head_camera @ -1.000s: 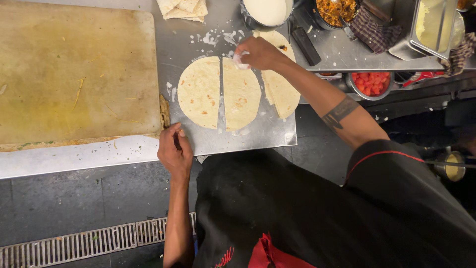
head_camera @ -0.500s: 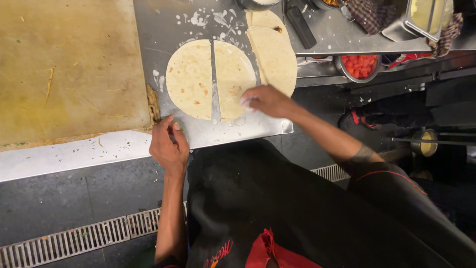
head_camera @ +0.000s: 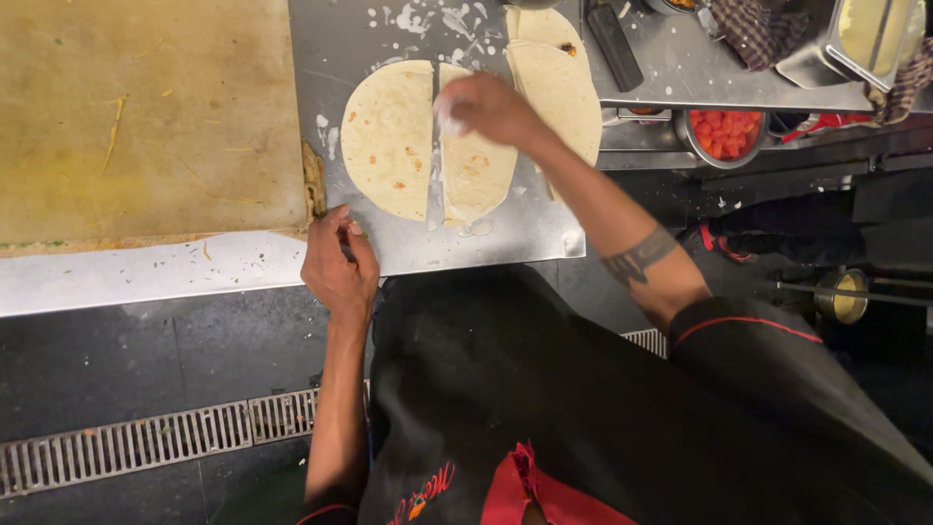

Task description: The person wipes the steel prep counter with a cloth, then spoons cooked filling from a bowl onto halved tortillas laid on the counter and folds the tortilla halves over the filling, repeating for successive tortilla halves and setting finished folded wraps aside.

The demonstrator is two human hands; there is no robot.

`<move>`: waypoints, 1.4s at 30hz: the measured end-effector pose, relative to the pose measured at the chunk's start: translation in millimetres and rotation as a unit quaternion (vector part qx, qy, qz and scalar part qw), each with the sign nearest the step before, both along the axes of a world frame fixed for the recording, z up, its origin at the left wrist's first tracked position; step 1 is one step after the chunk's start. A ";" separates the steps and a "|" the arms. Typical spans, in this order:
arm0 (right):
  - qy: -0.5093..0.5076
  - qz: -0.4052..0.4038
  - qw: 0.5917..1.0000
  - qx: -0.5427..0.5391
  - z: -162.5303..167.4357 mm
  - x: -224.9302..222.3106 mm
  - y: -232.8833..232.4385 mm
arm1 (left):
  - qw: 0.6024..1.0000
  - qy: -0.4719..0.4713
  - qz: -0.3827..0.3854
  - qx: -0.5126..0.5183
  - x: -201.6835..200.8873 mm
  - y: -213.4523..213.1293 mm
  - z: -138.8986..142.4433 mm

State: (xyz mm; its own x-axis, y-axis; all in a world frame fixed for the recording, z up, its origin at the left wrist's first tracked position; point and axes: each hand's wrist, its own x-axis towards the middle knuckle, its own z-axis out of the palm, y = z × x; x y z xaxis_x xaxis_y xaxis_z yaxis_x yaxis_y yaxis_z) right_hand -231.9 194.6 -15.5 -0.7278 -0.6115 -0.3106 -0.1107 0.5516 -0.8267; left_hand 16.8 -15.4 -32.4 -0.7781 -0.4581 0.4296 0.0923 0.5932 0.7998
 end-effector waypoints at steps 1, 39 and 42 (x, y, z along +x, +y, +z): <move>0.002 -0.031 0.999 0.015 -1.3 -13.4 2.2 | 1.000 0.006 0.001 -0.007 -0.5 0.2 -0.1; 0.206 0.100 0.966 0.115 33.3 55.0 -37.6 | 0.999 0.014 0.021 -0.026 -5.9 3.0 -8.1; 0.250 0.156 0.950 0.103 36.2 97.6 -40.8 | 0.999 0.021 0.024 -0.043 -5.8 1.1 -10.2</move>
